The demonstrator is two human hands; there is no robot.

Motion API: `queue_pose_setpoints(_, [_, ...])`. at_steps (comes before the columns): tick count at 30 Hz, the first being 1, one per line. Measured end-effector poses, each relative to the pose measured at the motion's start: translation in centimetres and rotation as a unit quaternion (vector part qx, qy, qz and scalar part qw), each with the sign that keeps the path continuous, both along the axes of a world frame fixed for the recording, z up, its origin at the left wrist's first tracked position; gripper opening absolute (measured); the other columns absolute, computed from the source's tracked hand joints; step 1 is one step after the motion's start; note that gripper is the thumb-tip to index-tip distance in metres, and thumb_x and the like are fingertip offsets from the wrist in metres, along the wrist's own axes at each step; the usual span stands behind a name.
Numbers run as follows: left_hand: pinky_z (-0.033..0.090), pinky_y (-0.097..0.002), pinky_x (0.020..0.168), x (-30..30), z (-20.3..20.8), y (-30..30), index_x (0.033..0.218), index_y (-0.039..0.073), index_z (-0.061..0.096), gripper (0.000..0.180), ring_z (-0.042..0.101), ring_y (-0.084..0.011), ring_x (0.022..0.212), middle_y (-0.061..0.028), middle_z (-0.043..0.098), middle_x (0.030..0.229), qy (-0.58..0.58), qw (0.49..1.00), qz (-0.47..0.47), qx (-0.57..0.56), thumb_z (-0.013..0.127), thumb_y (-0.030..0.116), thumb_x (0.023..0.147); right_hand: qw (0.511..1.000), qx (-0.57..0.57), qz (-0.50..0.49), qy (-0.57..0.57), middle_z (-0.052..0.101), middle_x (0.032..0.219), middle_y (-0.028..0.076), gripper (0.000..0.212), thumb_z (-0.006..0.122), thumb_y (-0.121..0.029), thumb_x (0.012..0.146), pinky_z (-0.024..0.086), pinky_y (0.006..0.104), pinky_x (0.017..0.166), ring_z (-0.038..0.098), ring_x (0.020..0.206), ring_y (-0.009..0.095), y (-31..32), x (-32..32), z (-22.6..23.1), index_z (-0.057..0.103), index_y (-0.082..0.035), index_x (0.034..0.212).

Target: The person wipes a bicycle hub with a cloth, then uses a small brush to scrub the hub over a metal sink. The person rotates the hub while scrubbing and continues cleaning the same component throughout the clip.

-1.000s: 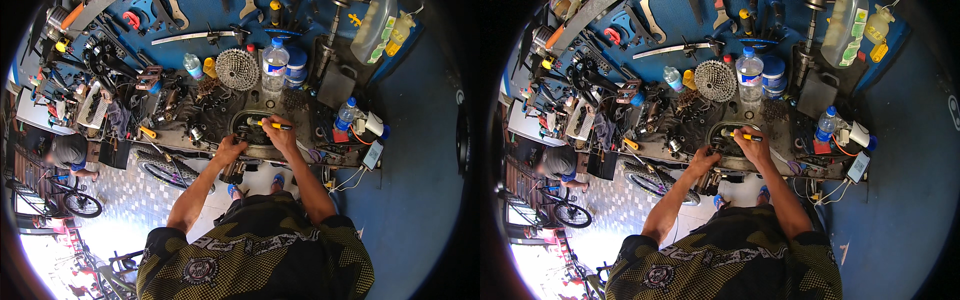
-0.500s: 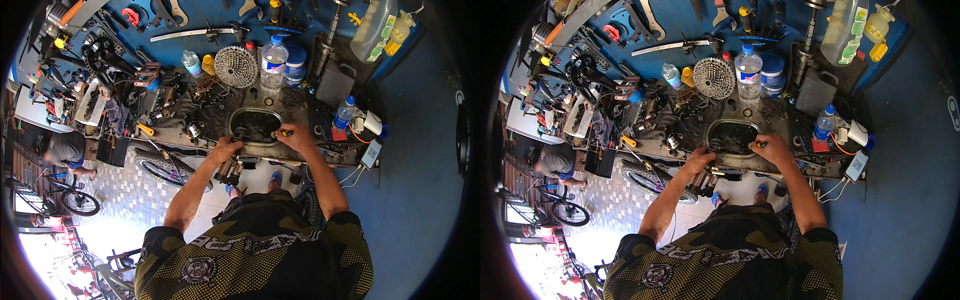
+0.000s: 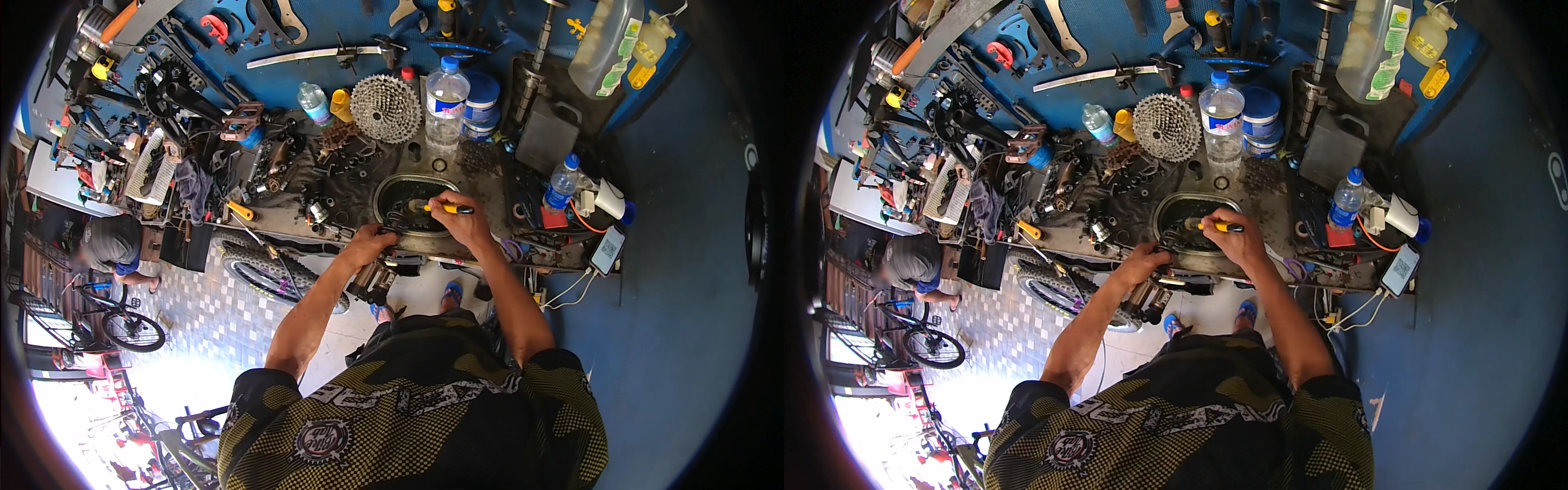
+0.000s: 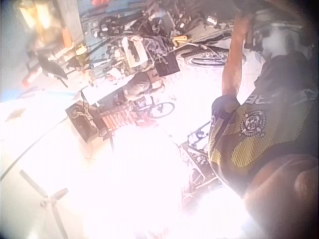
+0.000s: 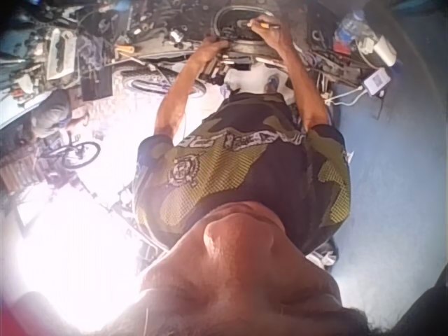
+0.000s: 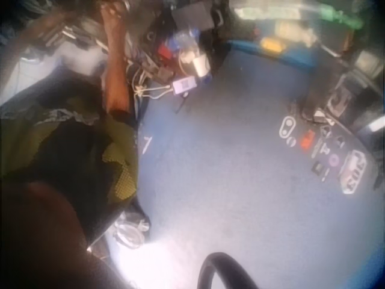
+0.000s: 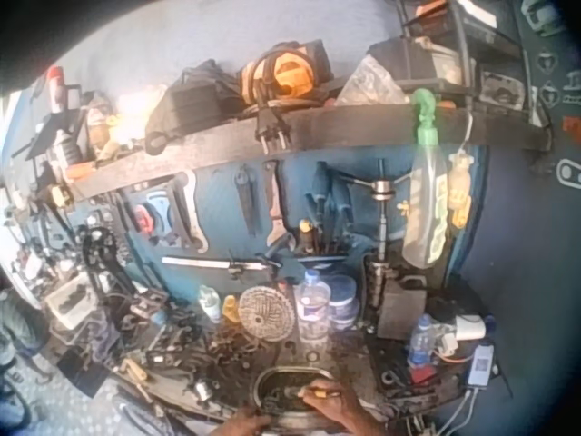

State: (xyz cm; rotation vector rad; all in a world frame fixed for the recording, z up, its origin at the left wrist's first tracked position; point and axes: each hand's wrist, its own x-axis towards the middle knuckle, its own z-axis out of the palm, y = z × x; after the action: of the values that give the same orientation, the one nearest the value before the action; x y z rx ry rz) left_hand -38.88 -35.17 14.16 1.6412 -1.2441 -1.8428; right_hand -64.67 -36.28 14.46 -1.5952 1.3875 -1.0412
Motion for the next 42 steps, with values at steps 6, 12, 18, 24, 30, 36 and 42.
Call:
queue_pose_setpoints(6, [0.059, -0.0329, 0.060, 0.5, 0.3, -0.1, 0.121, -0.005, 0.067, 0.039, 0.070, -0.0155, 0.076, -0.0096, 0.073, 0.091, -0.004, 1.000, -0.016, 0.003, 0.072, 0.021, 0.092, 0.999, -0.040, 0.022, 0.016, 0.076, 0.087, 0.010, 0.018, 0.078, -0.020, 0.096, 0.054, 0.0311, 0.069, 0.071, 0.075, 0.016, 0.3, -0.6, 0.4, 0.076, -0.002, 0.098])
queue_pose_setpoints(12, [0.058, -0.0336, 0.056, 0.4, 2.4, -0.1, 0.123, -0.004, 0.066, 0.044, 0.070, -0.0173, 0.070, -0.0107, 0.074, 0.086, 0.027, 0.999, -0.011, 0.040, 0.069, 0.028, 0.093, 0.980, -0.187, 0.057, 0.026, 0.078, 0.092, 0.012, 0.013, 0.080, -0.011, 0.091, 0.058, 0.0330, 0.072, 0.076, 0.081, 0.022, 0.4, -0.7, 0.3, 0.077, -0.003, 0.100])
queue_pose_setpoints(18, [0.058, -0.0349, 0.054, 1.0, 2.4, 0.3, 0.124, -0.007, 0.065, 0.050, 0.072, -0.0190, 0.072, -0.0137, 0.075, 0.089, 0.042, 0.995, 0.046, 0.083, 0.072, 0.029, 0.090, 0.976, -0.202, 0.081, -0.003, 0.079, 0.099, 0.014, 0.016, 0.082, -0.008, 0.089, 0.060, 0.0339, 0.074, 0.078, 0.085, 0.025, 0.9, -0.9, 0.5, 0.077, -0.003, 0.104])
queue_pose_setpoints(24, [0.057, -0.0339, 0.049, 1.6, 2.1, 0.0, 0.119, -0.002, 0.066, 0.045, 0.070, -0.0181, 0.065, -0.0118, 0.076, 0.087, 0.048, 0.995, -0.010, 0.082, 0.069, 0.034, 0.092, 0.968, -0.238, 0.082, -0.011, 0.078, 0.097, 0.012, 0.018, 0.083, -0.005, 0.088, 0.059, 0.0359, 0.074, 0.077, 0.084, 0.027, 1.0, -0.9, 0.2, 0.075, -0.004, 0.104])
queue_pose_setpoints(30, [0.057, -0.0331, 0.050, 1.8, 2.7, 0.0, 0.117, 0.001, 0.067, 0.041, 0.069, -0.0175, 0.065, -0.0105, 0.076, 0.086, 0.054, 0.994, -0.059, 0.080, 0.068, 0.035, 0.093, 0.971, -0.221, 0.093, 0.021, 0.078, 0.098, 0.012, 0.018, 0.083, -0.007, 0.089, 0.059, 0.0361, 0.074, 0.076, 0.085, 0.026, 1.1, -1.2, 0.8, 0.077, -0.004, 0.106])
queue_pose_setpoints(36, [0.055, -0.0317, 0.046, 1.4, 2.9, 0.5, 0.114, 0.000, 0.067, 0.041, 0.067, -0.0159, 0.059, -0.0114, 0.076, 0.083, 0.069, 0.994, -0.028, 0.083, 0.071, 0.034, 0.092, 0.966, -0.249, 0.062, -0.001, 0.078, 0.096, 0.012, 0.014, 0.082, -0.009, 0.091, 0.058, 0.0330, 0.072, 0.075, 0.082, 0.022, 0.3, -1.0, 1.1, 0.076, -0.002, 0.102])
queue_pose_setpoints(42, [0.058, -0.0329, 0.063, 1.1, 1.5, 0.9, 0.114, -0.004, 0.069, 0.042, 0.071, -0.0163, 0.070, -0.0096, 0.076, 0.084, 0.058, 0.998, -0.018, -0.002, 0.073, 0.031, 0.090, 0.998, -0.012, -0.046, -0.033, 0.075, 0.082, 0.011, 0.019, 0.079, -0.021, 0.095, 0.055, 0.0315, 0.069, 0.072, 0.076, 0.017, 1.0, -0.9, 1.4, 0.075, -0.002, 0.096])
